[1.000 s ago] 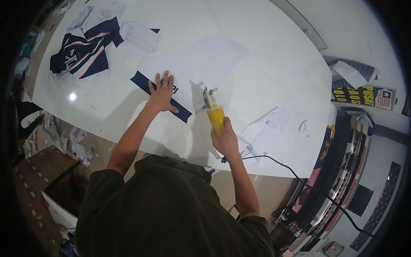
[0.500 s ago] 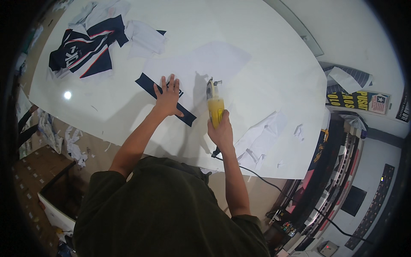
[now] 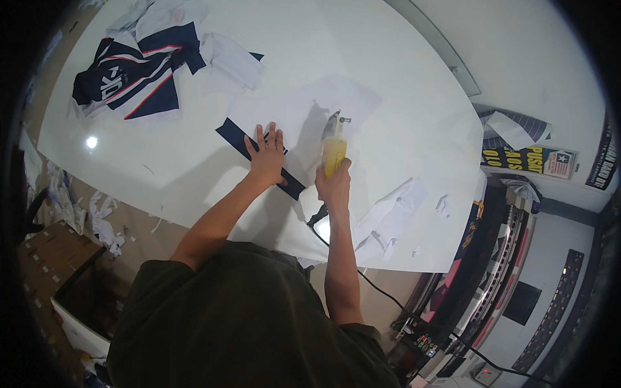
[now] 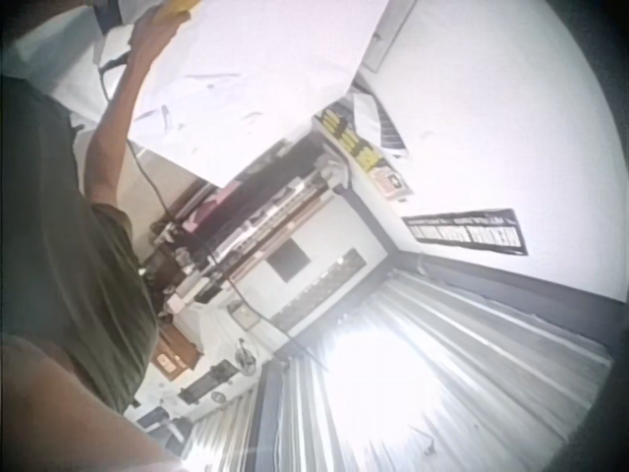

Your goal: The person unpacks a garment, unfolds it on a white table, and uses a yellow electric cutting tool to cut out printed designs from the fabric. The person handles the fabric and the cutting tool throughout the process.

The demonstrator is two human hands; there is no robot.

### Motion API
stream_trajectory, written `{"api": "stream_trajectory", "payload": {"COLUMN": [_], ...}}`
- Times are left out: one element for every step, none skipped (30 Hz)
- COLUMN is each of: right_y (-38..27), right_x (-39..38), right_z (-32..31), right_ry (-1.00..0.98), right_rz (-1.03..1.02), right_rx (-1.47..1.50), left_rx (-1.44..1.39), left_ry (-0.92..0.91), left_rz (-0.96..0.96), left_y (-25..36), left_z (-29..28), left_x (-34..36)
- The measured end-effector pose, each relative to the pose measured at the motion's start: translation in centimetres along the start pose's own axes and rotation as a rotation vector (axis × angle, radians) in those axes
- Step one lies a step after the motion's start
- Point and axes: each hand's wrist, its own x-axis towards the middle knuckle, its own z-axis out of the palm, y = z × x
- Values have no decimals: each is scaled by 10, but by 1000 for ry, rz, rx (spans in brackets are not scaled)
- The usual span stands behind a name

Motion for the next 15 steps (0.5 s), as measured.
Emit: {"api": "stream_trajectory", "payload": {"right_y": [4, 9, 6, 2, -1, -3, -5, -7, -9, -11, -13, -14, -14, -14, -13], "right_x": [6, 12, 15, 19, 22, 26, 29, 33, 37, 41, 45, 50, 56, 61, 67], "right_z": [5, 8, 10, 11, 12, 13, 14, 15, 15, 15, 15, 15, 15, 15, 15], "right_ry": [24, 47, 55, 63, 70, 85, 99, 113, 115, 117, 118, 118, 117, 116, 120], "right_rz": [-10, -21, -23, -26, -29, -27, -25, -23, -16, -10, -5, 0, 4, 8, 10], "right_rx": [-13, -26, -26, -26, -26, -35, -45, -54, -58, -62, -66, -63, -61, -58, -55], "left_rx": [-4, -5, -6, -7, -12, -18, -24, -21, -16, -12, -14, -15, -17, -14, -11], "left_ry": [6, 4, 2, 1, -4, -9, -14, -16, -18, -21, -22, -22, -22, -1, 21], "left_rz": [-1, 0, -2, -4, -5, -4, -4, -2, -2, -2, -3, -1, 0, -2, -3], "left_y": [1, 1, 1, 0, 0, 0, 0, 0, 0, 0, -1, -1, -1, -2, -2], "left_z": [0, 0, 0, 0, -1, -1, -2, -3, -3, -4, -4, -4, -4, -2, 0], "left_x": [0, 0, 1, 1, 1, 0, 0, 0, 0, -1, -1, -1, -1, -2, -2]}}
